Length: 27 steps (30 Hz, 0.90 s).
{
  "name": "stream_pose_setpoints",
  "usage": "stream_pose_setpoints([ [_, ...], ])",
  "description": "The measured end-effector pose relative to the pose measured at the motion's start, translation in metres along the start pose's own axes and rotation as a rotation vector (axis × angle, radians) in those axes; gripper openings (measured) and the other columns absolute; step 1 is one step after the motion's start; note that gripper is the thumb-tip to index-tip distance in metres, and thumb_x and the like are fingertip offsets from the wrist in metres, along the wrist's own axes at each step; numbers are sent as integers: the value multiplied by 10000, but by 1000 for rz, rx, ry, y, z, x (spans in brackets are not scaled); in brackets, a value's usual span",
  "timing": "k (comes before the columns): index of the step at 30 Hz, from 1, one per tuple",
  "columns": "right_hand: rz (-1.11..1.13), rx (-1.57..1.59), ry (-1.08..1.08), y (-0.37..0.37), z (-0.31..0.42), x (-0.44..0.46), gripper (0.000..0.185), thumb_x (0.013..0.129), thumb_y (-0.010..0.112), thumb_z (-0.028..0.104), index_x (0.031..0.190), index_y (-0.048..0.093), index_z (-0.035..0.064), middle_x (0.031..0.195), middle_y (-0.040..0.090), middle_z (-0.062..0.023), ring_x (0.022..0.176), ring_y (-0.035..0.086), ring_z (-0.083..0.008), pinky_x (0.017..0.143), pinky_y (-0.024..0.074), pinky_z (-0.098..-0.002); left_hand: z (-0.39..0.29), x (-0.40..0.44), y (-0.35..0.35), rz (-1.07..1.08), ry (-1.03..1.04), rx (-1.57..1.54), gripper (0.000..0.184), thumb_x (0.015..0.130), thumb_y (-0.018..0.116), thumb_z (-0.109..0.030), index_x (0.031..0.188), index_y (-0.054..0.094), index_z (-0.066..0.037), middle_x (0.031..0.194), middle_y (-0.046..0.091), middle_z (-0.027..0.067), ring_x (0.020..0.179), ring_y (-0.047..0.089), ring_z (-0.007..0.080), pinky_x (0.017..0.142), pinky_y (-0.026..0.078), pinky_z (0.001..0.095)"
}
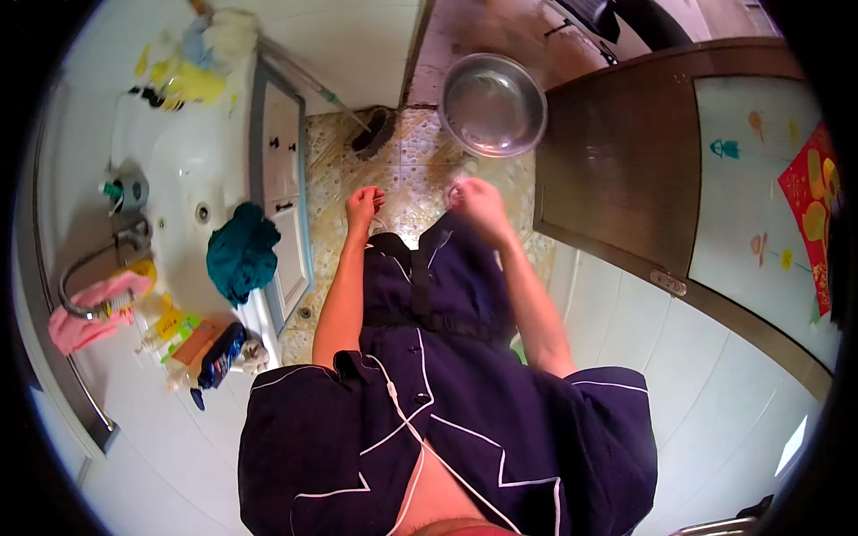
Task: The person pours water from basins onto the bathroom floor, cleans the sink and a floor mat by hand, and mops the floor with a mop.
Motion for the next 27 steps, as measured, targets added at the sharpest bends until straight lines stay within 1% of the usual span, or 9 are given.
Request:
stream_pose_setpoints([
  [4, -42, 247, 90, -63, -18, 35, 196, 914, 482, 206, 944, 577, 36, 862, 649, -90, 712, 637, -168, 610, 504, -273, -22, 31, 69, 98, 10, 86, 225, 910, 482, -235, 995, 599, -62, 916, 663, 55, 769, 634, 132, 653, 479, 245],
  [10, -122, 106, 66, -144, 16, 72, 189, 906, 493, 182, 924, 587, 19, 820, 642, -89, 656, 616, -147, 586, 495, -255, -49, 79, 179, 121, 36, 107, 231, 925, 470, -231, 1015, 596, -59, 934, 661, 67, 780, 638, 148, 666, 487, 256],
  [12, -168, 77, 35, -159, 42, 82, 179, 899, 497, 157, 905, 590, 5, 795, 642, -92, 654, 612, -143, 588, 493, -250, -71, 81, 218, 140, 36, 5, 225, 917, 487, -201, 1008, 605, -33, 913, 661, 79, 737, 642, 143, 598, 465, 224],
  [14, -71, 140, 72, -171, 39, 115, 184, 898, 499, 158, 908, 589, -2, 793, 644, -95, 654, 616, -145, 589, 492, -246, -87, 83, 246, 115, 26, 36, 228, 925, 473, -194, 1019, 599, -29, 934, 657, 85, 755, 643, 152, 625, 479, 235],
  [16, -5, 85, 72, -183, 70, 130, 231, 888, 453, 124, 974, 579, -48, 808, 618, -105, 715, 612, -165, 649, 505, -267, -98, 82, 264, 134, 94, 20, 226, 929, 467, -186, 1018, 600, -25, 935, 657, 90, 771, 643, 156, 644, 492, 244],
  [17, 9, 106, 67, -190, 67, 145, 227, 889, 465, 127, 965, 574, -57, 816, 623, -117, 710, 620, -168, 649, 508, -268, -104, 83, 272, 159, 85, 39, 252, 937, 452, -209, 1054, 581, -27, 976, 649, 101, 831, 644, 183, 704, 501, 280],
  [20, 11, 98, 138, -212, 78, 171, 219, 889, 484, 140, 958, 578, -45, 838, 633, -121, 711, 628, -170, 647, 508, -267, -110, 109, 285, 127, 28, 82, 253, 929, 468, -209, 1058, 578, -20, 978, 647, 109, 823, 642, 180, 711, 503, 275],
  [24, -196, 83, 139, -252, 119, 175, 211, 909, 483, 184, 932, 590, 3, 823, 646, -99, 674, 632, -151, 592, 499, -257, -124, 153, 302, 95, -48, 26, 240, 924, 475, -213, 1024, 591, -28, 943, 653, 90, 799, 638, 162, 693, 493, 264],
  [27, -244, 97, 155, -270, 137, 193, 211, 905, 495, 195, 922, 596, 10, 819, 647, -94, 667, 633, -147, 581, 486, -248, -134, 182, 319, 88, -39, 26, 237, 925, 472, -226, 1024, 597, -52, 941, 655, 77, 777, 631, 137, 685, 487, 264],
])
Point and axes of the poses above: each hand's wrist, its own x-axis towards the middle knuckle, its own y-axis out of the palm, z = x × y, the point moved 3 cm from there along x, towards the middle knuckle
